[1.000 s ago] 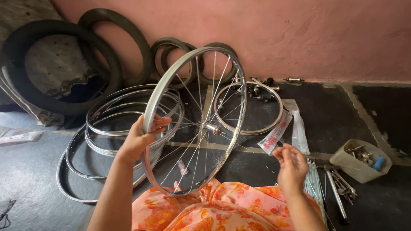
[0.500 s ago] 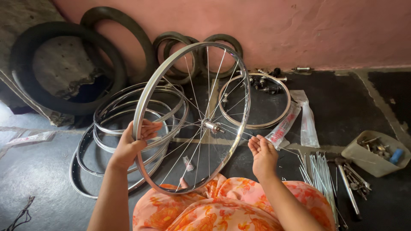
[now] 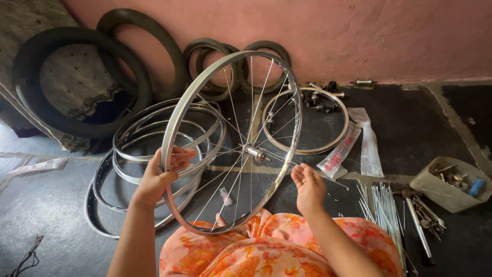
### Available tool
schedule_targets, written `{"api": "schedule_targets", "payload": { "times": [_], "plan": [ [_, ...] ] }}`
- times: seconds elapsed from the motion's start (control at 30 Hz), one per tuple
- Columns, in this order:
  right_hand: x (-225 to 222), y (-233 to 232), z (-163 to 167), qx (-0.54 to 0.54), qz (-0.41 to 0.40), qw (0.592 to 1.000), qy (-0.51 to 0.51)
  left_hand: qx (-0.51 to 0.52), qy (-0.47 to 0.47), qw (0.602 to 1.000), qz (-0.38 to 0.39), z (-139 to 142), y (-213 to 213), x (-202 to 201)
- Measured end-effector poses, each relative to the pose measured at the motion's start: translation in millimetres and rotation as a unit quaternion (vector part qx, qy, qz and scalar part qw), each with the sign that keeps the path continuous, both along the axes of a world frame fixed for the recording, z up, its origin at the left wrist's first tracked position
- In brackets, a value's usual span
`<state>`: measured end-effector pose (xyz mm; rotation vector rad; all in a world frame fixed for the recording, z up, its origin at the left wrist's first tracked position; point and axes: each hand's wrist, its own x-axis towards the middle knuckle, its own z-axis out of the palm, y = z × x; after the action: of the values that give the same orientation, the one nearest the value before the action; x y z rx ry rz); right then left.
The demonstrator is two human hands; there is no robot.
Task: The person inserts bicycle spokes into the hub and rim of a wheel, threading them through the rim holes and seating them in the hub. The person works on one wheel at a time, handling the spokes and wheel components by hand.
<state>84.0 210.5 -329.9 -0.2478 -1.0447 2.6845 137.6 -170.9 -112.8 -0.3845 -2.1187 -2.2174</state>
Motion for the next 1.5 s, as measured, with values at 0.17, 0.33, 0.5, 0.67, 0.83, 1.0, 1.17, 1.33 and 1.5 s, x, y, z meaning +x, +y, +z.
{"api": "schedule_targets", "payload": {
  "times": [0.17, 0.33, 0.5, 0.67, 0.83, 1.0, 1.17, 1.33, 1.5],
  "plan": [
    [-4, -19, 4, -0.05, 0.042, 0.995, -0.076, -0.011, 0.011, 1.0, 0.011, -1, 11, 11],
    [-5, -32, 6, -0.081, 0.055, 0.991, -0.095, 0.002, 0.04, 0.999, -0.001, -22, 20, 26],
    [-16, -38, 18, -0.059, 0.072, 0.993, -0.07, 0.016, 0.096, 0.995, -0.014, -70, 31, 42],
    [-40, -41, 42, 0.006, 0.094, 0.99, -0.102, -0.026, 0.124, 0.992, 0.023, -123, 84, 77],
    [-49, -39, 51, 0.01, 0.091, 0.992, -0.085, 0.111, 0.119, 0.985, -0.056, -133, 109, 86],
    [-44, -39, 47, -0.01, 0.127, 0.991, -0.031, 0.111, -0.115, 0.985, 0.061, -116, 105, -6],
    [-37, -41, 50, -0.03, 0.162, 0.986, -0.024, 0.168, -0.255, 0.947, 0.103, -94, 137, -80],
    [-31, -45, 56, -0.02, 0.182, 0.983, -0.024, 0.164, -0.231, 0.958, 0.038, -73, 163, -95],
    [-24, -47, 53, -0.021, 0.167, 0.986, -0.008, 0.203, -0.193, 0.949, 0.143, -71, 167, -110]
  ]
}}
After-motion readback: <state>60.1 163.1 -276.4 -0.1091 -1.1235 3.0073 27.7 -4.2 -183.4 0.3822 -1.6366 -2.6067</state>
